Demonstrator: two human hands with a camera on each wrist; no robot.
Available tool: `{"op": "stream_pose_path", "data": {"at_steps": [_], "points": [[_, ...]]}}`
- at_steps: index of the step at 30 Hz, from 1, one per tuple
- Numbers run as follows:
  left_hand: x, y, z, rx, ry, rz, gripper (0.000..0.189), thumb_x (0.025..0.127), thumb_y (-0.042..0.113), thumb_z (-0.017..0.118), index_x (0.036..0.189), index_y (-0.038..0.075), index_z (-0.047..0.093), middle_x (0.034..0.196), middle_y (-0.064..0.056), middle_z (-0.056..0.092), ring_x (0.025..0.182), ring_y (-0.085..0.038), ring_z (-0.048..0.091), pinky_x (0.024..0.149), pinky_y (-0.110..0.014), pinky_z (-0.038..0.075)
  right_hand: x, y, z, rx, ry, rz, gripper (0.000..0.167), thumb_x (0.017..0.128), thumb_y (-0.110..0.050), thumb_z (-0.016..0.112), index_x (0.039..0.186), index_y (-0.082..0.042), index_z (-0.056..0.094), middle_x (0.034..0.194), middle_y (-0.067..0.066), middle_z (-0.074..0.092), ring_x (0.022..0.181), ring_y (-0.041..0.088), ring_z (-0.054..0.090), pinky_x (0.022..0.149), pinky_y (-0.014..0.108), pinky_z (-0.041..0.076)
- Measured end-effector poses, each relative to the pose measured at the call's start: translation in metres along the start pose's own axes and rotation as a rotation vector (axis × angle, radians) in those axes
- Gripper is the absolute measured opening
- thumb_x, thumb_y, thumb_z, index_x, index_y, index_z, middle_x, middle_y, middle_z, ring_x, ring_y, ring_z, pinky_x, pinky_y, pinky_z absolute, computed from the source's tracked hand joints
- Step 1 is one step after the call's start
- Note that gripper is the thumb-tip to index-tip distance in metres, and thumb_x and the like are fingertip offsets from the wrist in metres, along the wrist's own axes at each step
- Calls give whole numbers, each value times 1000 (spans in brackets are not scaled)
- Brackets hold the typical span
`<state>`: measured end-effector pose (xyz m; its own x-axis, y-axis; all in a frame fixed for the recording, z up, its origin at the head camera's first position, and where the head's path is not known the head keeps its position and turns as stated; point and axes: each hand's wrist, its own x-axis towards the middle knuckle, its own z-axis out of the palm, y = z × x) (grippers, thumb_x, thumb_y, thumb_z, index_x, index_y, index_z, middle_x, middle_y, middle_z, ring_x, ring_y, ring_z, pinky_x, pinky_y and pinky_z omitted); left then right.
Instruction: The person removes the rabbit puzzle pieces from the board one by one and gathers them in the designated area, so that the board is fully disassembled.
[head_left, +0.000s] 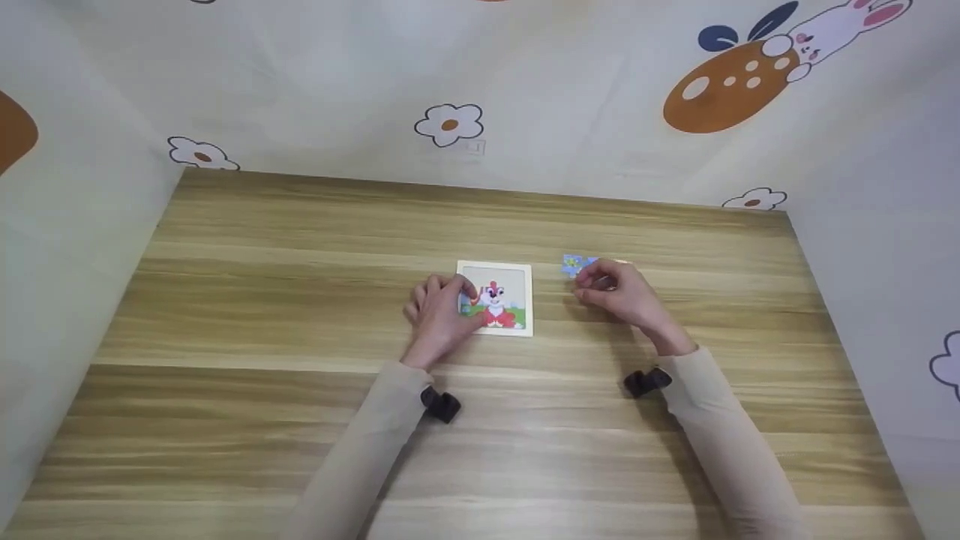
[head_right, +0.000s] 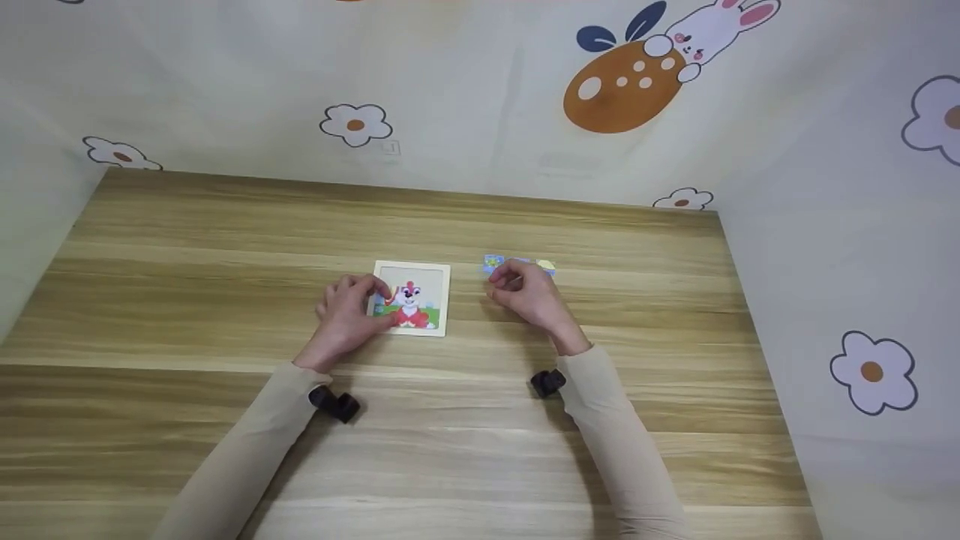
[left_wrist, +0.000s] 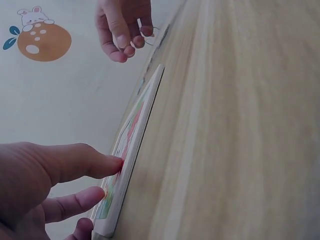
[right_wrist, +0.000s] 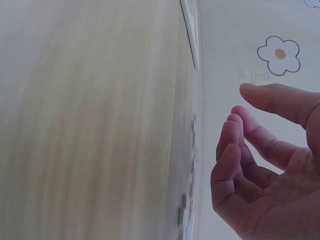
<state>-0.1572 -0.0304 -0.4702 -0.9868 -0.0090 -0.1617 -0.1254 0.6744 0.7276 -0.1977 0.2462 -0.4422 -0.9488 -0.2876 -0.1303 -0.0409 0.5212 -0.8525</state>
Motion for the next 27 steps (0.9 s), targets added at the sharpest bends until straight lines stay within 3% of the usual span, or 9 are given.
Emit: {"op": "stream_pose_path", "data": {"at_steps": [7, 15, 22, 27], "points": [[0, 1, -1, -3, 4, -8, 34, 71, 25, 81, 95, 17, 59, 114, -6, 45, 113, -32, 31, 91, -48, 20, 8, -11, 14, 42, -64, -30, 23, 85, -1, 69, 105, 8, 64, 97, 18, 65, 84, 23, 61, 74, 24, 48], [-1, 1, -1, 1, 10, -12, 34, 71, 26, 81, 96, 16, 62, 116, -7, 47, 112, -32, 32, 91, -48, 21, 16, -26, 30, 37, -134, -63, 23, 85, 7, 62, 107, 16, 60, 100, 32, 61, 85, 28, 59, 71, 21, 45], [0, 1, -1, -1, 13, -21, 34, 70, 25, 82, 96, 15, 63, 116, -7, 48, 113, -32, 33, 91, -48, 21, 25, -33, 42, -6, -206, -75, 22, 88, -1, 64, 108, 9, 65, 98, 19, 65, 87, 24, 58, 78, 26, 45], [0, 0, -1, -8, 6, -19, 34, 71, 25, 82, 96, 15, 63, 115, -7, 47, 113, -32, 32, 91, -49, 20, 30, -37, 50, -5, -241, -38, 27, 88, -4, 64, 113, 6, 65, 102, 15, 65, 93, 24, 60, 84, 31, 46]]}}
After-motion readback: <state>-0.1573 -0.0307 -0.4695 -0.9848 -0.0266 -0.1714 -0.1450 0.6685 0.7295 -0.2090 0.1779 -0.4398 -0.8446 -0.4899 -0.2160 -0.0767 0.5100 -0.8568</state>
